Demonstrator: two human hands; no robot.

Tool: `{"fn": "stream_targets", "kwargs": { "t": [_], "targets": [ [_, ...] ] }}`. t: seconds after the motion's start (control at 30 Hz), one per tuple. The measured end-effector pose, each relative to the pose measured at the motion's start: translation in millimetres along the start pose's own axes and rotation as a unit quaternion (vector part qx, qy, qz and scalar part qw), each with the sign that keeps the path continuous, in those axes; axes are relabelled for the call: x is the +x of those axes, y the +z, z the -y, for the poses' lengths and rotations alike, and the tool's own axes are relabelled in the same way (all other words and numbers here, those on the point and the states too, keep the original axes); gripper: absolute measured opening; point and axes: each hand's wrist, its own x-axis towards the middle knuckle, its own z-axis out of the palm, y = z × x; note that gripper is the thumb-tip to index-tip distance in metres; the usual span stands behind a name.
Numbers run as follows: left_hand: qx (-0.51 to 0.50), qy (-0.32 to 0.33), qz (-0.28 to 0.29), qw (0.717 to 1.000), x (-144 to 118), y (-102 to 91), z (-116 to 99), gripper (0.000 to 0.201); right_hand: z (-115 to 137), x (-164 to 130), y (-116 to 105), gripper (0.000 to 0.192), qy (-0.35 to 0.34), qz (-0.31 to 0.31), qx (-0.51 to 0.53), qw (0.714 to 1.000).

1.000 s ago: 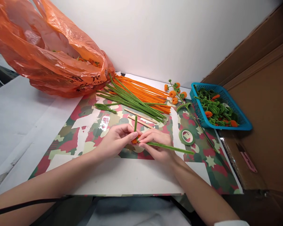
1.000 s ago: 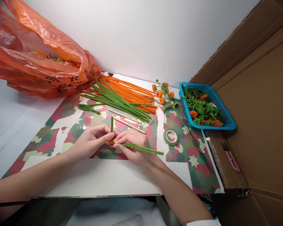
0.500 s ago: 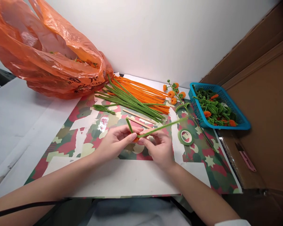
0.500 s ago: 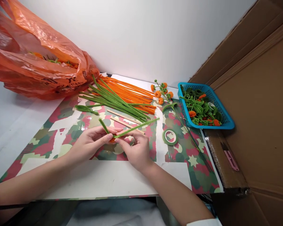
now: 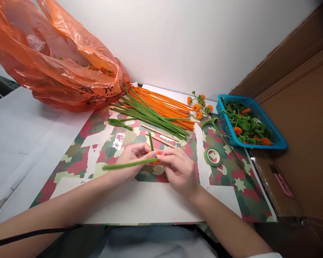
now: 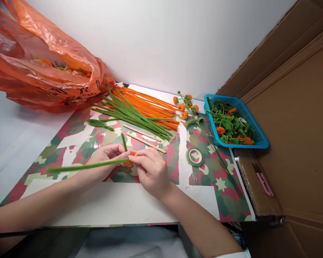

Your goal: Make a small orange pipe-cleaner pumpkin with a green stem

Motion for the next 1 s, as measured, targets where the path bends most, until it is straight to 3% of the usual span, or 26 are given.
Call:
{"fn": "stream_targets", "kwargs": {
  "t": [0.23,0.37,0.5,0.7,0.83,1.0],
  "targets": [
    [-0.042,0.029,0.048,0.998,-1,-3.7,1,0.026,-4,0,-3,0.025,-0.002,-0.008,-0.047,0.999],
    [0.027,0.058,0.05,0.997,-6,-2.9,-2,0.037,-5,1,-6,0.026,-0.023,-0.006,-0.067,0.998],
    [0.095,0.103,0.046,0.989,-8,-2.3,-3,0.034,-5,2,-5,0.027,-0.037,-0.004,-0.076,0.996],
    [0.172,0.162,0.018,0.972,-7,-3.9,-3,0.032,-4,5,-3,0.019,0.036,-0.025,-0.031,0.999],
    [0.146,0.153,0.015,0.977,-10,-2.4,-5,0.027,-4,5,-3,0.015,0.041,-0.028,-0.015,0.999],
    [0.007,0.087,0.026,0.996,-11,1.6,-4,0.031,-5,1,-3,0.019,0.008,-0.023,-0.04,0.999]
  ]
}}
